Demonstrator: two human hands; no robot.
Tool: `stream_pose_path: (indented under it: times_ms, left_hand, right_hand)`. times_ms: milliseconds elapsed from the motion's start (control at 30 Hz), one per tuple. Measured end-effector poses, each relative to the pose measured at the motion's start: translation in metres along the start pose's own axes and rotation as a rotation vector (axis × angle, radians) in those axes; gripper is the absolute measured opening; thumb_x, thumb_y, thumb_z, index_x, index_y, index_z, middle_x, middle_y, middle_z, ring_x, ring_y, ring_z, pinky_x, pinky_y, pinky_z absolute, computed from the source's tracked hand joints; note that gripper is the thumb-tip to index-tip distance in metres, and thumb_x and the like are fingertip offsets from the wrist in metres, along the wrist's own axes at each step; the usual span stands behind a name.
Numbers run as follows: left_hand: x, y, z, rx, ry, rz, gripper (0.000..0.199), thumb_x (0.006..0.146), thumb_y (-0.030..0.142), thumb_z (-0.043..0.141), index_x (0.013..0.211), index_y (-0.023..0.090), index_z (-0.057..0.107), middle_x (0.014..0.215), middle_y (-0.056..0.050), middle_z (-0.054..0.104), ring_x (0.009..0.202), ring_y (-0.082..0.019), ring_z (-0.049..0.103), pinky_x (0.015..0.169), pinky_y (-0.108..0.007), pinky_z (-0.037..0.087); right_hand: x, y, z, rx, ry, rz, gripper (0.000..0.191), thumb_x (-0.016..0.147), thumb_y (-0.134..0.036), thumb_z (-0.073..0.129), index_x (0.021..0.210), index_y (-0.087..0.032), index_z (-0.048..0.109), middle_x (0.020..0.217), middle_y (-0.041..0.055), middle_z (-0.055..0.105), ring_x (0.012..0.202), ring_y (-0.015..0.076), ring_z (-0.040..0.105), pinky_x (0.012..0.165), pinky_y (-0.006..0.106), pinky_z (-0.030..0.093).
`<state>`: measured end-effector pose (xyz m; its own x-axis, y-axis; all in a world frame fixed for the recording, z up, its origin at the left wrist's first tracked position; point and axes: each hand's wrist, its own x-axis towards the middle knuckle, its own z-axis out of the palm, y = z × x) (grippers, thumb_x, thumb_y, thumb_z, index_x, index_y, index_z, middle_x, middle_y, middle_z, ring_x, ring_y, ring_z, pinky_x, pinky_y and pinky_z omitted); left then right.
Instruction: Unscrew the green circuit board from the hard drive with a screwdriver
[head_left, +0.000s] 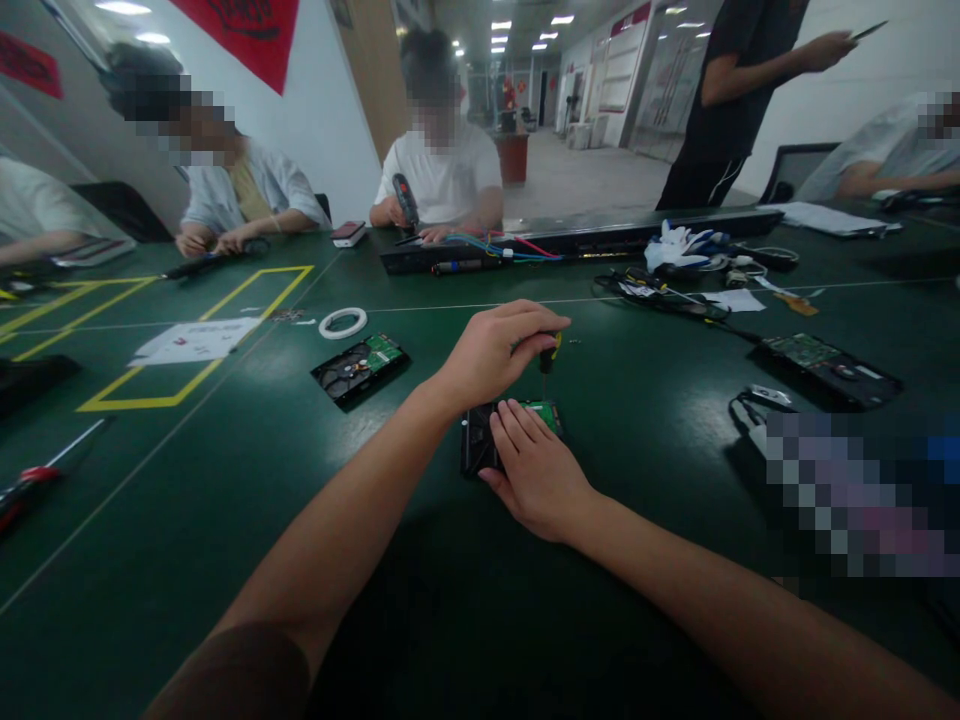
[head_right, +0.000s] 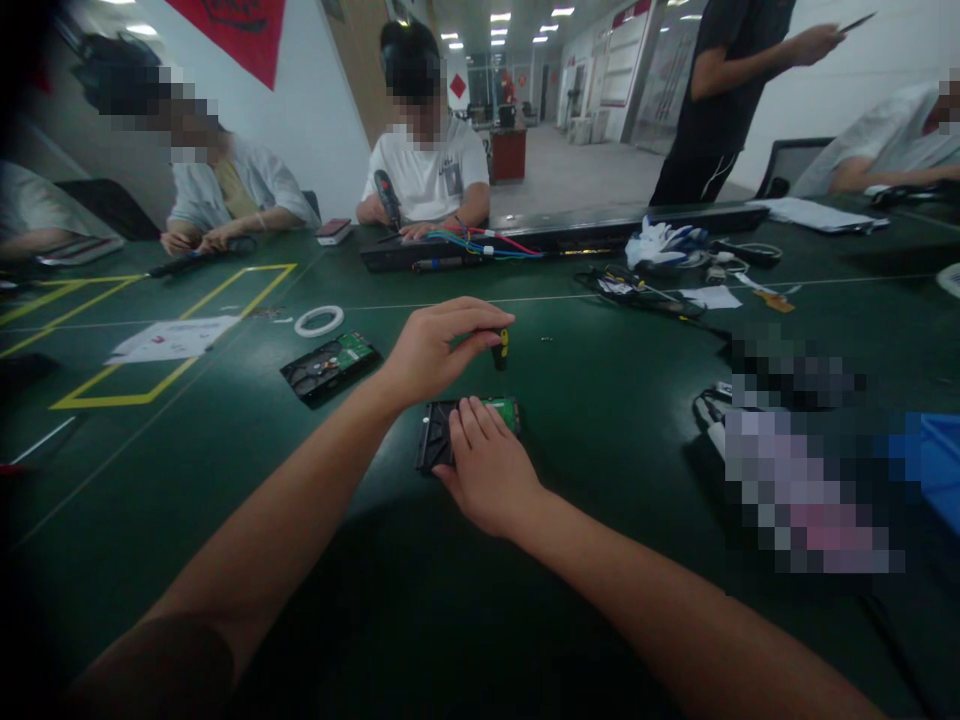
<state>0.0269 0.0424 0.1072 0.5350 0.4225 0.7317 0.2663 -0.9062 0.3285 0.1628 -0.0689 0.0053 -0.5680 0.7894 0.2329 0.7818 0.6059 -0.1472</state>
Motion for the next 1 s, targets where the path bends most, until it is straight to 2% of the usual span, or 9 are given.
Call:
stream_pose_path:
  times_ms: [267, 433, 567, 667, 833, 1000]
  left_hand:
    - [-0.003, 0.001, 0.010, 0.110, 0.079, -0.045, 0.015, 0.096, 0.028, 0.080, 0.109, 0.021, 0.077, 0.100, -0.005, 0.070, 0.088, -0.017, 0.068, 0.081, -0.030, 0.057]
    - [-0.005, 0.003, 0.017, 0.188, 0.135, -0.023, 0.028, 0.092, 0.042, 0.085, 0.104, 0.020, 0.073, 0.098, -0.004, 0.065, 0.084, -0.017, 0.064, 0.074, -0.029, 0.054]
    - [-0.006, 0.004, 0.018, 0.205, 0.135, -0.025, 0.032, 0.093, 0.049, 0.082, 0.102, 0.020, 0.072, 0.099, -0.004, 0.065, 0.083, -0.016, 0.064, 0.073, -0.029, 0.053]
    - [-0.005, 0.004, 0.017, 0.178, 0.119, -0.047, 0.030, 0.092, 0.047, 0.083, 0.102, 0.020, 0.073, 0.099, -0.004, 0.066, 0.084, -0.016, 0.065, 0.074, -0.029, 0.055]
    - [-0.003, 0.004, 0.014, 0.053, 0.095, -0.055, 0.015, 0.097, 0.030, 0.080, 0.108, 0.021, 0.076, 0.104, -0.005, 0.070, 0.088, -0.016, 0.069, 0.082, -0.031, 0.058]
    - [-0.001, 0.003, 0.012, 0.027, 0.072, -0.060, 0.016, 0.098, 0.023, 0.077, 0.114, 0.021, 0.078, 0.109, -0.006, 0.075, 0.096, -0.018, 0.072, 0.087, -0.031, 0.058]
  right_hand:
    - [0.000, -0.001, -0.001, 0.010, -0.011, 0.014, 0.073, 0.108, -0.050, 0.046, 0.160, 0.002, 0.045, 0.169, 0.0281, 0.039, 0.160, 0.0393, 0.032, 0.131, 0.056, 0.026]
    - [0.001, -0.002, -0.001, 0.000, -0.017, 0.022, 0.074, 0.108, -0.051, 0.046, 0.160, 0.002, 0.045, 0.168, 0.0275, 0.041, 0.160, 0.0391, 0.032, 0.132, 0.055, 0.026]
    - [0.001, -0.002, -0.003, -0.008, -0.029, 0.022, 0.074, 0.108, -0.050, 0.048, 0.160, 0.003, 0.045, 0.168, 0.0283, 0.041, 0.160, 0.0399, 0.032, 0.132, 0.054, 0.027]
    - [0.001, -0.002, -0.002, -0.003, -0.024, 0.027, 0.074, 0.108, -0.051, 0.047, 0.160, 0.002, 0.045, 0.168, 0.0279, 0.040, 0.160, 0.0396, 0.032, 0.132, 0.055, 0.026]
    - [0.001, 0.000, 0.001, -0.020, -0.020, 0.011, 0.073, 0.109, -0.050, 0.047, 0.160, 0.002, 0.046, 0.169, 0.0276, 0.040, 0.161, 0.0390, 0.031, 0.132, 0.055, 0.026]
    - [0.002, 0.000, 0.001, -0.038, -0.036, 0.004, 0.070, 0.109, -0.047, 0.048, 0.159, 0.002, 0.047, 0.168, 0.0274, 0.040, 0.160, 0.0393, 0.033, 0.133, 0.054, 0.025]
